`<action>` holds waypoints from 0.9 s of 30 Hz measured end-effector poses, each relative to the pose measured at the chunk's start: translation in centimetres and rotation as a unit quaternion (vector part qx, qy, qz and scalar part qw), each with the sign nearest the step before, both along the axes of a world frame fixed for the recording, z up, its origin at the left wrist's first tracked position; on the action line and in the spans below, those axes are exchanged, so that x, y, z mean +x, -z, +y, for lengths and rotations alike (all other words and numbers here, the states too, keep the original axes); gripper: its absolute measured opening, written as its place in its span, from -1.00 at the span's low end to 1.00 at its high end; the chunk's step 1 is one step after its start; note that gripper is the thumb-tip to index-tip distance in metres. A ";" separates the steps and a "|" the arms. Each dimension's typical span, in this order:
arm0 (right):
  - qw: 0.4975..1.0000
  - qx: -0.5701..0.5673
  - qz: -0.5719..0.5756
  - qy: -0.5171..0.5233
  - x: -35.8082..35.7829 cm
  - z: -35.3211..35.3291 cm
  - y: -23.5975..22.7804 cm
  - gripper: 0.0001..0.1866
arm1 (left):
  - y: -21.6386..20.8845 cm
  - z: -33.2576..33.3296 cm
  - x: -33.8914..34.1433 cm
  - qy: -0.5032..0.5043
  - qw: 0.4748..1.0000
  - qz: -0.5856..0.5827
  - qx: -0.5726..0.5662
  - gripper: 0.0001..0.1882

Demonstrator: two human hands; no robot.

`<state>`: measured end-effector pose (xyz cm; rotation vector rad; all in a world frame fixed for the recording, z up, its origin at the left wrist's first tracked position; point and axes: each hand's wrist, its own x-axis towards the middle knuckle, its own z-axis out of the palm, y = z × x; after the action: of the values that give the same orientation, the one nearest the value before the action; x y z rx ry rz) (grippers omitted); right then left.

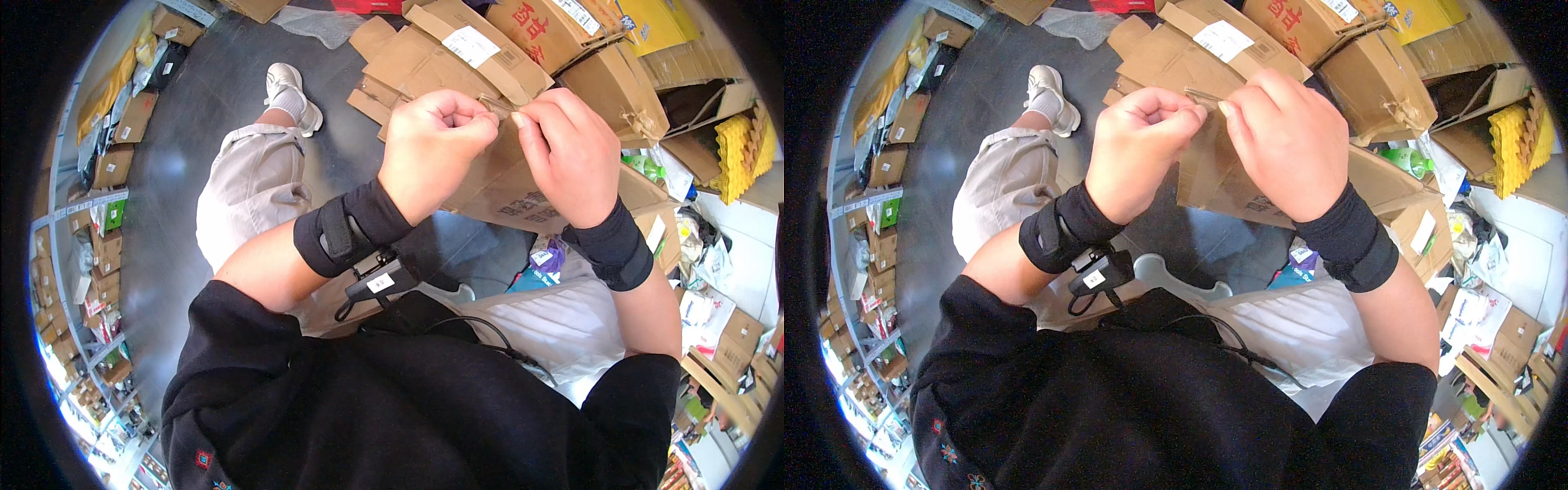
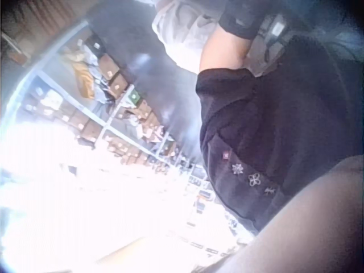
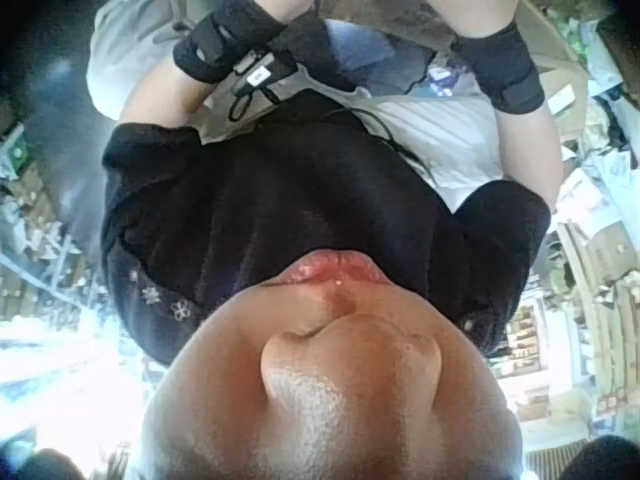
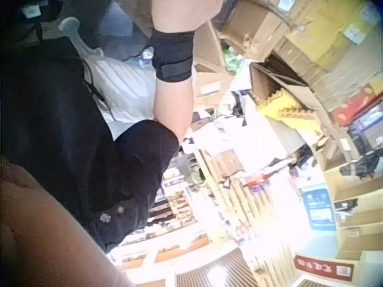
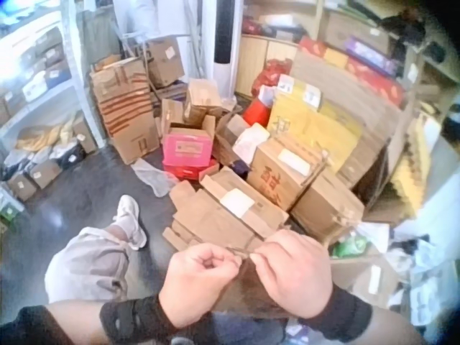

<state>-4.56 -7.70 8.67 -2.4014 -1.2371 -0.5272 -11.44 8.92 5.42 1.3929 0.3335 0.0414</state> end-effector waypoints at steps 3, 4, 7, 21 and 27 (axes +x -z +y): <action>0.999 -0.027 0.026 -0.007 0.5 -0.2 0.2 -0.85 | 0.6 0.2 0.1 0.002 1.000 0.004 -0.010 -0.88; 0.998 -0.040 0.035 -0.013 0.6 -0.2 0.3 -0.82 | 0.9 0.4 0.1 0.003 1.000 0.005 -0.016 -0.86; 0.992 -0.069 0.109 0.003 0.3 -0.5 0.6 -0.72 | 1.8 0.3 0.2 0.008 1.000 0.012 -0.024 -0.84; 0.994 -0.028 0.080 0.062 0.0 0.5 -0.7 -0.81 | 0.9 0.0 0.6 -0.018 0.999 -0.031 0.001 -0.85; 0.993 -0.026 0.079 0.079 -0.2 0.3 -1.2 -0.82 | 0.4 -0.2 0.4 -0.001 0.999 -0.032 -0.019 -0.75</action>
<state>-4.76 -7.42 9.83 -2.5439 -1.0115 -0.3465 -11.01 8.70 5.06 1.3504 0.2813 0.0815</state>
